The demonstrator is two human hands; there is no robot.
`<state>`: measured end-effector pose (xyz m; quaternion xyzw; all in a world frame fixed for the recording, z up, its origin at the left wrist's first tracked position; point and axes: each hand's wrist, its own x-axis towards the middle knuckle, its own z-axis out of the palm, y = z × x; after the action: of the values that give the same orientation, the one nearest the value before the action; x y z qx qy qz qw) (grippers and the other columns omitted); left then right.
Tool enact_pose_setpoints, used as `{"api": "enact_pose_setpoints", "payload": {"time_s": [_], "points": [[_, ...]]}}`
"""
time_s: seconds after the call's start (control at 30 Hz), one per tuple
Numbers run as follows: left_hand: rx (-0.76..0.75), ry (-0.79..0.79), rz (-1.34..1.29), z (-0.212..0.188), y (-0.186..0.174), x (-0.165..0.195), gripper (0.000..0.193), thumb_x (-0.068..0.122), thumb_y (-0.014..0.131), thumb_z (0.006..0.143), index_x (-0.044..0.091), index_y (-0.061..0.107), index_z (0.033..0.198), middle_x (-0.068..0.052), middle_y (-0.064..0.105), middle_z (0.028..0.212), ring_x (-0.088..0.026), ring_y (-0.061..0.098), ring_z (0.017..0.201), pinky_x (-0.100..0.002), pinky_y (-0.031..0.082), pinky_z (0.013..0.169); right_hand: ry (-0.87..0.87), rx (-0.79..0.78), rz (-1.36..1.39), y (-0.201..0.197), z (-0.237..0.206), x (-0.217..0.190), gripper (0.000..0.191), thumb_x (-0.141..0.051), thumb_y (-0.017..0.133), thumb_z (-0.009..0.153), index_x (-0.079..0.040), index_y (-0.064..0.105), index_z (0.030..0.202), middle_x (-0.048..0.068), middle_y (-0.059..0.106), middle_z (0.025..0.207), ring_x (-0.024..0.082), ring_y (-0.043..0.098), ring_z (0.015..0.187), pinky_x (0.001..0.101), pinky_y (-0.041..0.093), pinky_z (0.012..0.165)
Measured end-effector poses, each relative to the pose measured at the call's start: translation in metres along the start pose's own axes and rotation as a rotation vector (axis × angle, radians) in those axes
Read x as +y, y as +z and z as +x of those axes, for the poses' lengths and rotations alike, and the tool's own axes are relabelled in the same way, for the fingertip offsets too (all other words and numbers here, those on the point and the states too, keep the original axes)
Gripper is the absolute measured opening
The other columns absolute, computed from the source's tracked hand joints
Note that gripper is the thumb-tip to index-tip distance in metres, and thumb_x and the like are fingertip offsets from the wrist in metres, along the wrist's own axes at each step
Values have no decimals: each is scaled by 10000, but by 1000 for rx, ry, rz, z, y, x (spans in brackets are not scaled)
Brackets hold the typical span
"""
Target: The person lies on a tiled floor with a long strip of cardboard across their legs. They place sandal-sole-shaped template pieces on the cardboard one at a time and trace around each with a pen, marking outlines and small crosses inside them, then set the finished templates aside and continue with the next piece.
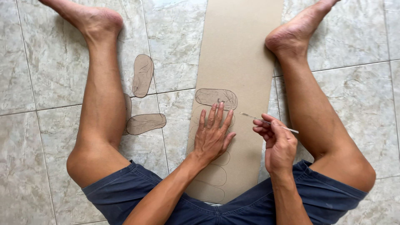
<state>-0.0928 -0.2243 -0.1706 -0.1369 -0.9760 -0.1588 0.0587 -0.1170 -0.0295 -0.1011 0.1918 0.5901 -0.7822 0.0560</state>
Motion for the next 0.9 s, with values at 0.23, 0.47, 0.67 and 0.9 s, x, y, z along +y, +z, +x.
{"api": "enact_pose_setpoints", "payload": {"time_s": [0.23, 0.47, 0.67, 0.9], "points": [[-67, -58, 17, 8, 26, -11, 792, 644, 450, 1016, 155, 348, 1631, -220, 179, 1702, -365, 91, 1591, -579, 16, 1268, -9, 0, 35, 1, 2, -1, 325, -211, 466, 1135, 73, 624, 1142, 183, 692, 998, 240, 692, 951, 406, 585, 935], [-105, -63, -2, 8, 28, -14, 800, 665, 448, 1000, 182, 345, 1629, -200, 179, 1706, -356, 83, 1592, -575, 11, 1275, 44, -16, 47, 5, 10, 4, 327, -217, 475, 1148, 66, 635, 1119, 159, 670, 978, 225, 671, 941, 418, 586, 916], [-96, -61, -12, 8, 28, -14, 800, 671, 448, 1000, 191, 348, 1632, -198, 170, 1710, -350, 76, 1594, -577, 16, 1277, 46, -55, 9, 11, 12, -9, 321, -175, 468, 1133, 99, 628, 1178, 194, 687, 1023, 235, 681, 967, 403, 581, 934], [-88, -56, -3, 9, 22, -16, 799, 656, 462, 999, 161, 377, 1621, -221, 193, 1700, -361, 94, 1592, -577, 26, 1274, 47, -91, -7, 9, 16, -30, 336, -142, 455, 1105, 109, 610, 1264, 257, 703, 1122, 276, 700, 982, 389, 559, 949]]}}
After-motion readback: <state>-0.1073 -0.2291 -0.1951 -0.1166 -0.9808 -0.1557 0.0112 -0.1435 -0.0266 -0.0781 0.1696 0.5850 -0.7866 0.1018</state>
